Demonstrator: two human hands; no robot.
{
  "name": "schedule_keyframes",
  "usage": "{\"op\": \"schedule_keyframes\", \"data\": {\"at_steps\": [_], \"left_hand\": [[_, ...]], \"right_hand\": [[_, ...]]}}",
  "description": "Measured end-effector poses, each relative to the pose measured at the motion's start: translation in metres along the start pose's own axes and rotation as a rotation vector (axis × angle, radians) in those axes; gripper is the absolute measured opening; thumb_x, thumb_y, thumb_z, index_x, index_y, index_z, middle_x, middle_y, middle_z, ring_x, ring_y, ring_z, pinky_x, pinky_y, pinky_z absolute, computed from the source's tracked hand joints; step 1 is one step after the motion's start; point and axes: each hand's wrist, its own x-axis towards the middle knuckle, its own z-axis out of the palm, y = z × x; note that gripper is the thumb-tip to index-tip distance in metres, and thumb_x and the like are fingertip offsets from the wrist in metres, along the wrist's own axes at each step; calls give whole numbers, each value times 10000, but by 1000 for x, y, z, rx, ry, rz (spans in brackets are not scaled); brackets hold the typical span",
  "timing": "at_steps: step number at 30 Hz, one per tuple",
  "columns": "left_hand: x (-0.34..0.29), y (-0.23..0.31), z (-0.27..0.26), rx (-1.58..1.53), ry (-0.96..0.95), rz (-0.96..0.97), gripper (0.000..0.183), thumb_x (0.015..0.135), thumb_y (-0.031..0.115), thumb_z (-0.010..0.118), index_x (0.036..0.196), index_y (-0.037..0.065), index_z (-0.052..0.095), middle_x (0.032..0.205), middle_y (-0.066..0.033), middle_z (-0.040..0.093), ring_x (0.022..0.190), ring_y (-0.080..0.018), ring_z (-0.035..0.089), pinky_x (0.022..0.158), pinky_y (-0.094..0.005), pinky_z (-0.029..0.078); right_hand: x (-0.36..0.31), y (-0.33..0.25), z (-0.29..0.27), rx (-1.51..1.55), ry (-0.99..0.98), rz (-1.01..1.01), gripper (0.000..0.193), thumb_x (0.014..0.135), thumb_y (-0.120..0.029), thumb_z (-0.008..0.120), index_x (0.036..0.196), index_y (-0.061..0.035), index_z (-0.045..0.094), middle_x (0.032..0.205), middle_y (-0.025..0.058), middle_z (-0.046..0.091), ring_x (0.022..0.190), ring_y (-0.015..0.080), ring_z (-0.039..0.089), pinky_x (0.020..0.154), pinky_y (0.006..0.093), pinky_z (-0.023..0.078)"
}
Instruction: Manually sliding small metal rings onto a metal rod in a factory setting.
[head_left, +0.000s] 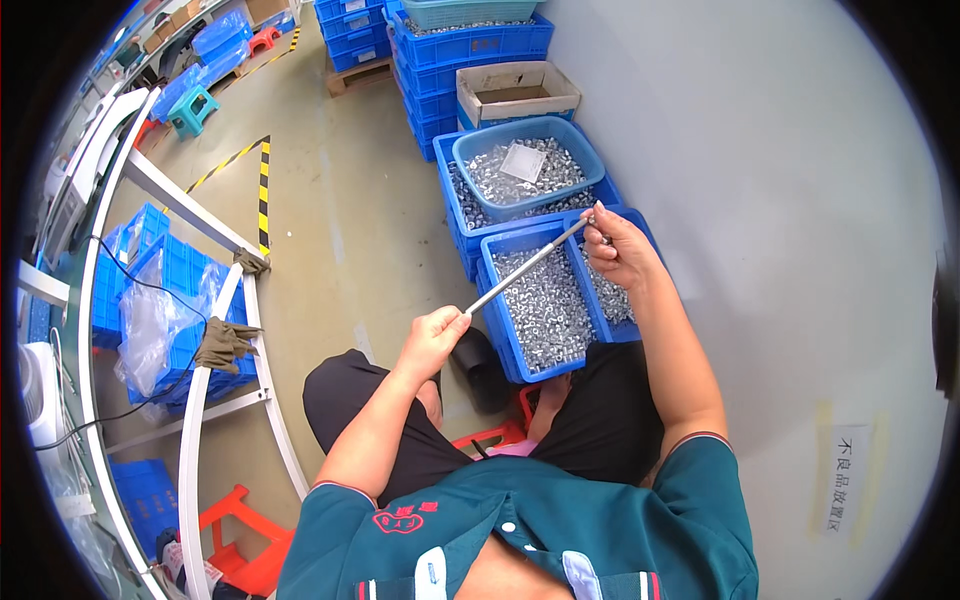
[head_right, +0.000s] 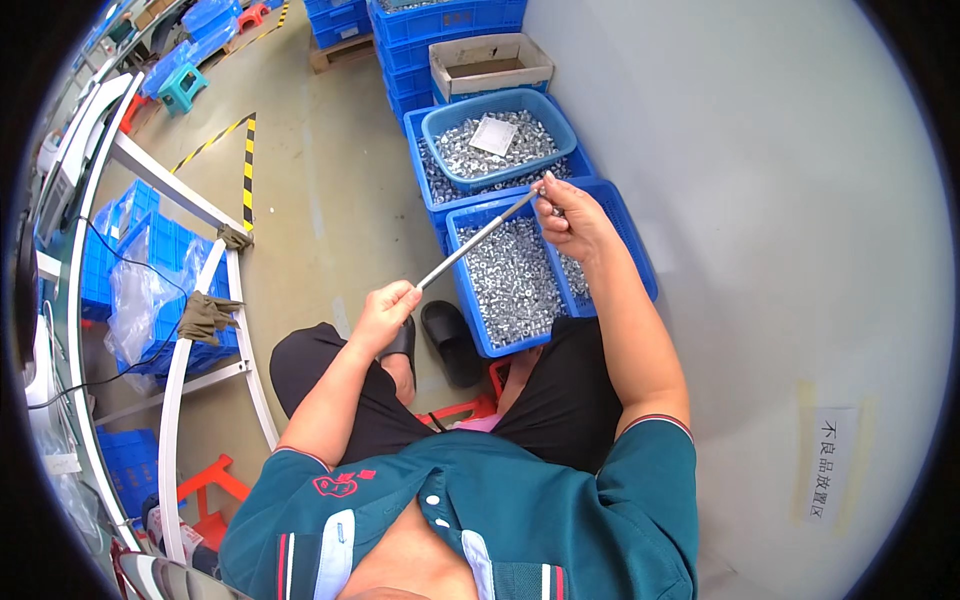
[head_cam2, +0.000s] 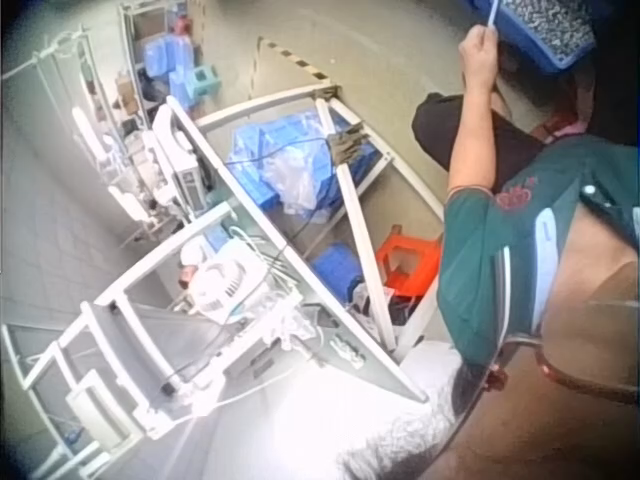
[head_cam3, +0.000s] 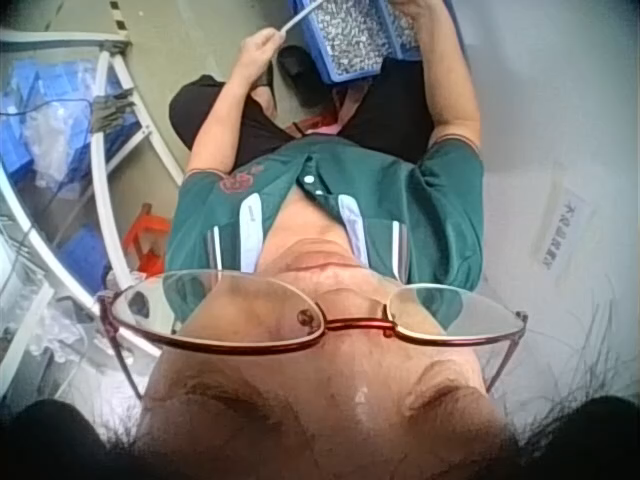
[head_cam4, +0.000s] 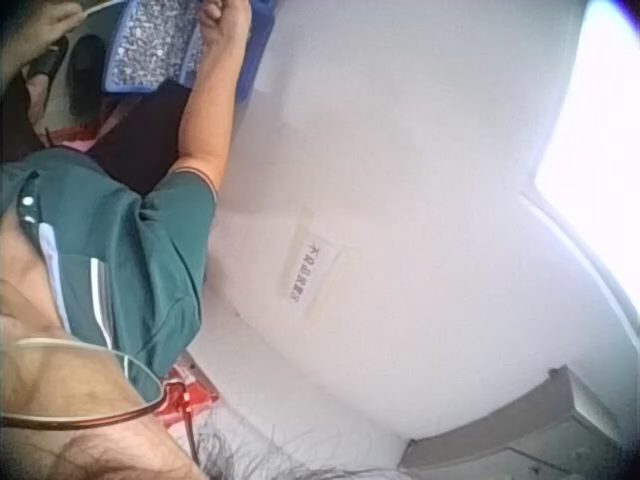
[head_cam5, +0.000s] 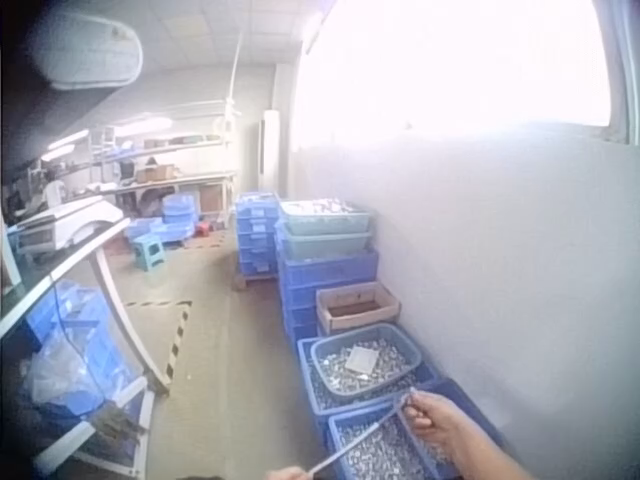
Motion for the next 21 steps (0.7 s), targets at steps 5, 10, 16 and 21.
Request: {"op": "schedule_keyframes", "data": {"at_steps": [5,10,16,21], "left_hand": [[0,-2,2,14,3,18,268,883,255,570,766,14,561,580,5,430,572,-74,388,513,-263,345],[0,-6,2,54,13,4,270,881,257,569,767,12,560,576,-12,435,572,-81,395,516,-271,353],[0,2,4,70,25,16,272,879,255,567,764,10,554,575,-28,432,570,-87,398,520,-275,359],[3,6,8,41,2,-4,274,890,230,562,729,13,517,617,32,404,614,-59,373,536,-241,331]], "right_hand": [[2,6,6,-55,10,-21,214,909,-282,547,908,-69,568,633,-22,445,433,28,331,346,161,228],[1,4,12,-332,171,-117,170,899,-200,563,916,-32,572,630,-20,445,436,25,324,357,163,228],[0,5,13,-500,229,-206,224,882,-241,587,897,-19,569,606,-20,447,419,31,324,355,177,215],[0,18,19,-321,93,12,242,878,-267,598,905,-27,581,618,-22,454,422,28,319,363,177,220]]}}
